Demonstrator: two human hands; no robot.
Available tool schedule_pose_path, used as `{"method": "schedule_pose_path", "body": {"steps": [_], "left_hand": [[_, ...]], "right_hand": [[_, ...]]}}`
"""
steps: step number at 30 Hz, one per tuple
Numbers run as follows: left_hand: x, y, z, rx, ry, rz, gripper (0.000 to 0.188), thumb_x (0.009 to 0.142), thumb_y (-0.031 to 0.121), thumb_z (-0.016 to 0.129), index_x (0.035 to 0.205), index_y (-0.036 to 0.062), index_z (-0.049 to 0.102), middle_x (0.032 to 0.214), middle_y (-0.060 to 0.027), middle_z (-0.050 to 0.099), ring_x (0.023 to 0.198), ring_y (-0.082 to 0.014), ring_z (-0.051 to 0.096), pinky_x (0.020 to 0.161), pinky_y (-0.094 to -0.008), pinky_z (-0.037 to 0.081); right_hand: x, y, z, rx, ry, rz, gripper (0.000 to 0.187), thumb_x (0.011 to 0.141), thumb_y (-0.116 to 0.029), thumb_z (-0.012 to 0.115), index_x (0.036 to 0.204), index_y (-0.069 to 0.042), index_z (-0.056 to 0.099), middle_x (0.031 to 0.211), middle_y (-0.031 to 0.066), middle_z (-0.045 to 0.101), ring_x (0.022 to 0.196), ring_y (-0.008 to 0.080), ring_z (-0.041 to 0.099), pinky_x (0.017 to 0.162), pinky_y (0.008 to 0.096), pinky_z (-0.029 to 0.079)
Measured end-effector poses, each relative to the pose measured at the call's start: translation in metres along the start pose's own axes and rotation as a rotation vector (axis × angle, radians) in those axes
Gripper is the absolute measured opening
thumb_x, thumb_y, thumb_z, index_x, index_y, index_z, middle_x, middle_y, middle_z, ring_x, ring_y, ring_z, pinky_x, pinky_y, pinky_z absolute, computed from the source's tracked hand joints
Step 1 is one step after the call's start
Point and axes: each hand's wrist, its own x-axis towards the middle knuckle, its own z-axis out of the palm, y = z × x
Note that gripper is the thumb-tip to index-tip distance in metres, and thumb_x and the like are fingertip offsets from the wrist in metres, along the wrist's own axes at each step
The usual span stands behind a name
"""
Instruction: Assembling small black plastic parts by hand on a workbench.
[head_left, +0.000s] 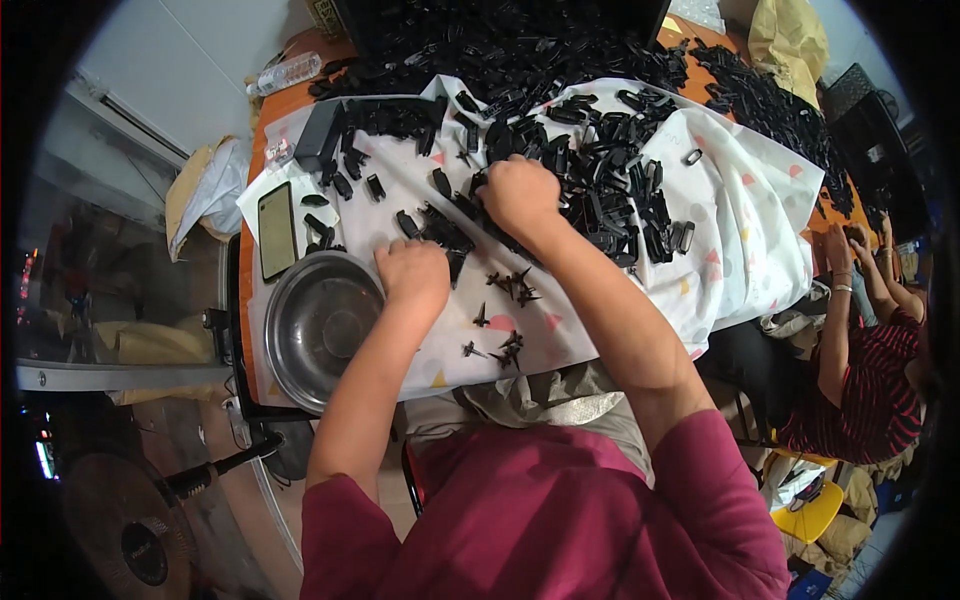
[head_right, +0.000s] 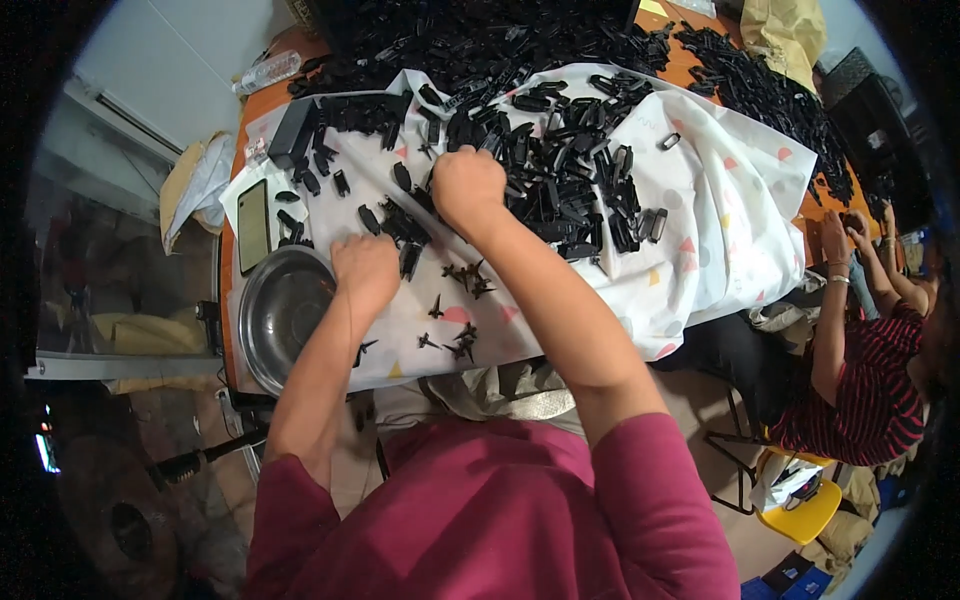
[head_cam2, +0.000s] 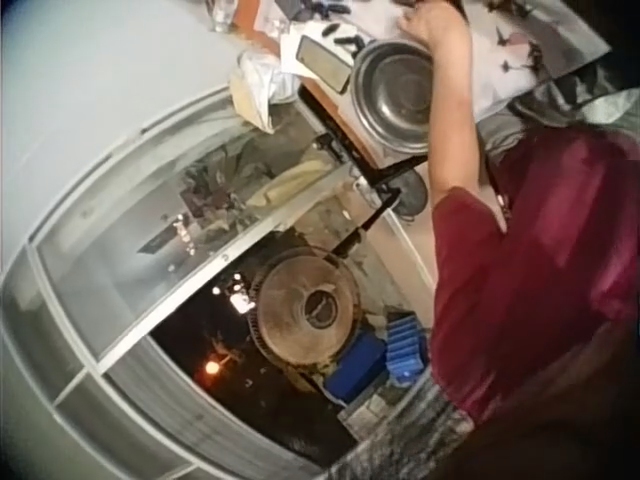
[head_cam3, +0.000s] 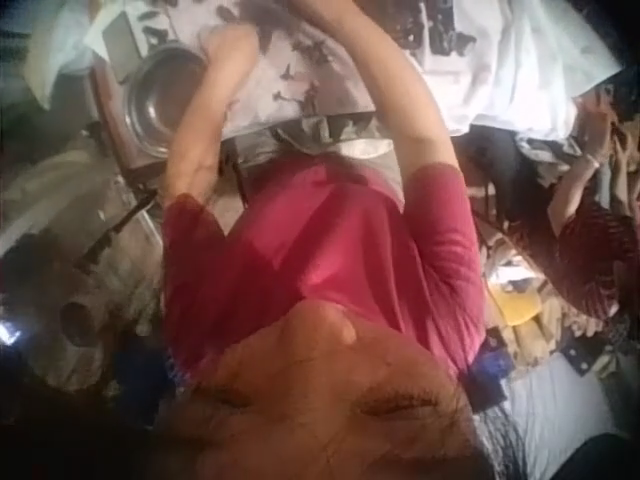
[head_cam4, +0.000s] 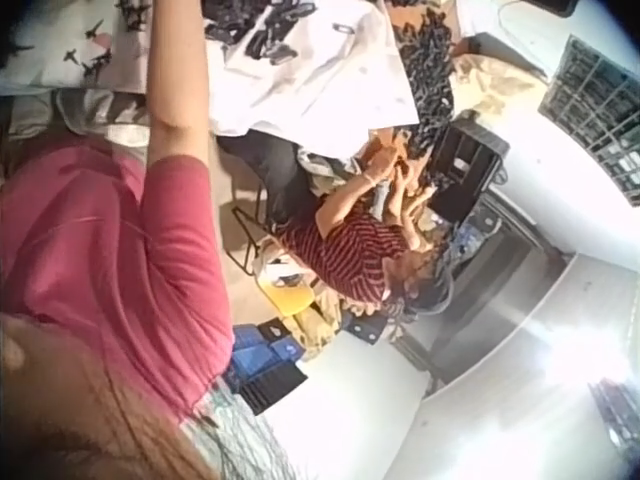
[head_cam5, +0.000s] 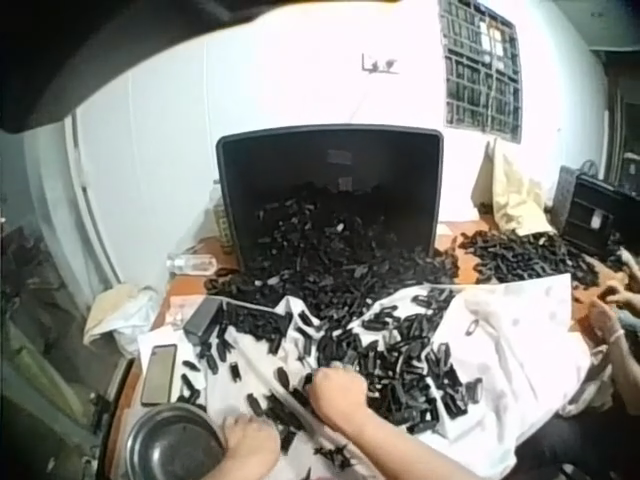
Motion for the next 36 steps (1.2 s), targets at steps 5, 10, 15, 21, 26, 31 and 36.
{"method": "schedule_pose_path", "body": {"steps": [5, 10, 15, 21, 26, 31, 36], "left_hand": [[-0.014, 0.009, -0.024, -0.150, 0.037, -0.039, 0.017, 0.071, 0.014, 0.059, 0.083, 0.0023, 0.056, 0.082, -0.0144, 0.062, 0.078, -0.0285, 0.060, 0.067, -0.0399, 0.042], [-0.021, -0.001, -0.019, -1.352, 0.226, -0.259, 0.028, 0.067, 0.012, 0.075, 0.077, 0.0013, 0.051, 0.070, -0.0045, 0.057, 0.062, -0.0148, 0.056, 0.056, -0.0276, 0.046], [-0.037, 0.007, -0.025, -2.011, 0.027, -0.452, 0.017, 0.073, 0.007, 0.070, 0.080, 0.0054, 0.054, 0.071, -0.0003, 0.056, 0.059, -0.0072, 0.051, 0.055, -0.0198, 0.044], [-0.048, -0.002, -0.025, -2.126, 0.067, -0.402, 0.012, 0.076, 0.003, 0.065, 0.084, 0.0064, 0.056, 0.075, -0.0003, 0.057, 0.065, -0.0090, 0.053, 0.062, -0.0222, 0.046], [-0.046, 0.009, -0.037, -2.151, 0.232, -0.391, 0.026, 0.072, 0.000, 0.068, 0.097, -0.0002, 0.058, 0.078, -0.0018, 0.058, 0.070, -0.0083, 0.053, 0.068, -0.0208, 0.044], [-0.043, 0.021, -0.040, -2.204, 0.052, -0.262, 0.036, 0.072, -0.004, 0.067, 0.104, -0.0003, 0.054, 0.087, -0.0024, 0.059, 0.078, -0.0080, 0.054, 0.071, -0.0210, 0.045], [-0.044, 0.036, -0.046, -2.226, 0.055, -0.126, 0.023, 0.073, -0.003, 0.068, 0.090, 0.0014, 0.053, 0.087, -0.0032, 0.059, 0.076, -0.0074, 0.055, 0.067, -0.0204, 0.047]], "right_hand": [[0.000, 0.007, 0.011, 0.040, 0.090, 0.016, 0.013, 0.072, -0.018, 0.057, 0.075, -0.007, 0.063, 0.078, 0.0107, 0.060, 0.077, 0.0297, 0.058, 0.065, 0.0374, 0.048], [-0.013, 0.021, -0.002, 0.190, 0.115, -0.078, 0.012, 0.071, -0.019, 0.059, 0.072, -0.007, 0.059, 0.076, 0.0092, 0.058, 0.077, 0.0281, 0.055, 0.066, 0.0374, 0.047], [0.016, 0.018, 0.014, 0.060, 0.087, -0.080, 0.015, 0.072, -0.018, 0.059, 0.082, -0.009, 0.064, 0.087, 0.0110, 0.057, 0.088, 0.0287, 0.051, 0.070, 0.0365, 0.047], [0.040, 0.013, 0.011, -0.099, -0.131, -0.269, 0.019, 0.075, -0.015, 0.051, 0.082, -0.007, 0.067, 0.096, 0.0087, 0.057, 0.095, 0.0270, 0.049, 0.072, 0.0347, 0.047], [0.012, 0.015, -0.020, 0.497, 0.044, -0.289, 0.014, 0.073, -0.014, 0.059, 0.085, -0.007, 0.063, 0.079, 0.0117, 0.059, 0.077, 0.0300, 0.057, 0.068, 0.0371, 0.047], [-0.062, 0.002, -0.070, 0.660, 0.073, -0.436, 0.028, 0.072, -0.004, 0.061, 0.100, -0.008, 0.059, 0.083, 0.0101, 0.059, 0.068, 0.0272, 0.059, 0.057, 0.0329, 0.048], [-0.087, 0.010, -0.079, 0.775, 0.006, -0.345, 0.043, 0.072, 0.004, 0.058, 0.114, -0.006, 0.054, 0.096, 0.0131, 0.057, 0.078, 0.0273, 0.060, 0.064, 0.0317, 0.049]]}}
